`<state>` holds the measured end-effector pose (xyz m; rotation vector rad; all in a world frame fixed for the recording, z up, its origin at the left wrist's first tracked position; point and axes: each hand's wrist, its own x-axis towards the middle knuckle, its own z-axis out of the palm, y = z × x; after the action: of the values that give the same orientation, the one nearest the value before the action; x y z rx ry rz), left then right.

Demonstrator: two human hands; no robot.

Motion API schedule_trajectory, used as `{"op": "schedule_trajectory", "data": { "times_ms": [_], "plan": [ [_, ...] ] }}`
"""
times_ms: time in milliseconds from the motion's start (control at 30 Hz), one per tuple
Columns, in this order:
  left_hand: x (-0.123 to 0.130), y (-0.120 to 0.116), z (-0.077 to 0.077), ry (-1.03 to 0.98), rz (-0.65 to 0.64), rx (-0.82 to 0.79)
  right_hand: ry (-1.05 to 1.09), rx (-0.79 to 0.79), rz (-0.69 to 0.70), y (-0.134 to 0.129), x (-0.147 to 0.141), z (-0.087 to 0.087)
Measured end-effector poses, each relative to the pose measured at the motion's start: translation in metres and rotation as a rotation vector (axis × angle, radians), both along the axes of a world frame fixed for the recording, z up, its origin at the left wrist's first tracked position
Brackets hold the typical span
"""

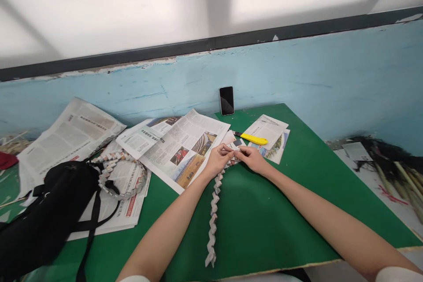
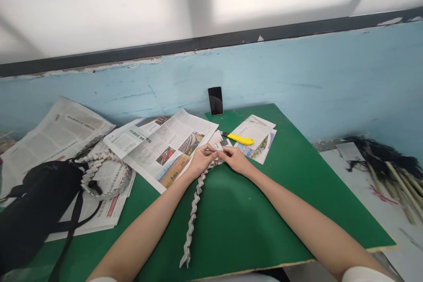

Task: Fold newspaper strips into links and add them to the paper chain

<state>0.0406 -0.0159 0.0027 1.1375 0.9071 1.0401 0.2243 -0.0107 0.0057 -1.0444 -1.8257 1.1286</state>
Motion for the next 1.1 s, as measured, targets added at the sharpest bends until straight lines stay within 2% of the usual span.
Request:
{"op": "schedule_trajectory", "data": {
  "times_ms": [267, 500, 667, 833, 1100],
  "plan": [
    [-0.0009, 0.0012, 0.005, -0.009, -0.081, 0.027, 0.077, -0.054, -0.007, 0.0013, 0.001, -0.0005],
    [0.0038, -0.0003, 0.0024, 0.08, -0.073, 0.072, 0.096, 0.0, -0.145, 0.0046, 0.0011, -0.0054],
    [0.0024, -0.0028, 0.0065, 0.061, -0.095, 0.103, 0.098, -0.019, -0.152, 0.0041, 0.0007, -0.0031],
    [0.0009, -0.0043, 0.0087, 0.095, -0.151, 0.134, 0.205, -0.113, -0.128, 0.0032, 0.0015, 0.0016],
    [-0.0001, -0.0017, 0.0074, 0.084, -0.167, 0.092, 0.23, -0.129, -0.152, 0.0052, 0.0015, 0.0011]
  ]
}}
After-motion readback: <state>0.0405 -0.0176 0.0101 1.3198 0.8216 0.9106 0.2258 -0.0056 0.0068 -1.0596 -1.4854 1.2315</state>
